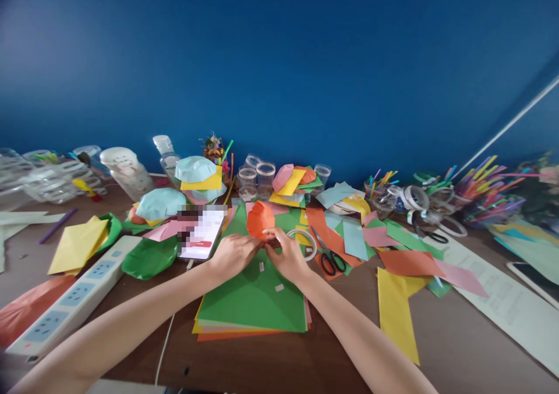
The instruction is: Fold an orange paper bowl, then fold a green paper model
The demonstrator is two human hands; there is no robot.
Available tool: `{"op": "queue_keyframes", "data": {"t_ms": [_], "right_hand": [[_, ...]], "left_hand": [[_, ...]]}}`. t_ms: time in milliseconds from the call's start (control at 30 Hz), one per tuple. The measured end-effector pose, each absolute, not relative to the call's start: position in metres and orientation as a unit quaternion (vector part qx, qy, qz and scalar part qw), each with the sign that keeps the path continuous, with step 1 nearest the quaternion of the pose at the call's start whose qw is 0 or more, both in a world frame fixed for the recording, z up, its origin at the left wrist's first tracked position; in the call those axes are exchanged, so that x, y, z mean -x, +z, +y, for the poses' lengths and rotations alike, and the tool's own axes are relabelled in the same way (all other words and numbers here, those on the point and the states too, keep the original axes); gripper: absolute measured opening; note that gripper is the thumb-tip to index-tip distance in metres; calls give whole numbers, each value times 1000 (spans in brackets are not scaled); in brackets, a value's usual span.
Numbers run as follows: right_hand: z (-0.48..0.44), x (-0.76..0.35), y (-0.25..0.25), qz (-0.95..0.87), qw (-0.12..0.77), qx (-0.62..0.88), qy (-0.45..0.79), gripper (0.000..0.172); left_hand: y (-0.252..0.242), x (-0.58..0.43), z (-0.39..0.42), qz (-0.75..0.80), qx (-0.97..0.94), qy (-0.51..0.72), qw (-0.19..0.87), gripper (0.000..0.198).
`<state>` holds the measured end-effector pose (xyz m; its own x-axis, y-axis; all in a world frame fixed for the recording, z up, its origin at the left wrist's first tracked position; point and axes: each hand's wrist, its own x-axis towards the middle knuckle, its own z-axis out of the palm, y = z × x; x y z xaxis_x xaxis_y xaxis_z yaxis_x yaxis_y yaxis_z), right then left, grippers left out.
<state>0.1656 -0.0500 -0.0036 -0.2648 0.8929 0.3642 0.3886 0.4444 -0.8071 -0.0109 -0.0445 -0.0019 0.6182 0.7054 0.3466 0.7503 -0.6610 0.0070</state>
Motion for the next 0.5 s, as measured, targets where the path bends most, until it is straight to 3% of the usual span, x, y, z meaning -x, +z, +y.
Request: {"op": "queue_keyframes", "data": {"t_ms": [500], "right_hand": [[-53, -164, -1, -738, 415, 436, 306, 29]], "left_hand": [[0, 11, -47, -388, 902, -157, 111, 26]]}}
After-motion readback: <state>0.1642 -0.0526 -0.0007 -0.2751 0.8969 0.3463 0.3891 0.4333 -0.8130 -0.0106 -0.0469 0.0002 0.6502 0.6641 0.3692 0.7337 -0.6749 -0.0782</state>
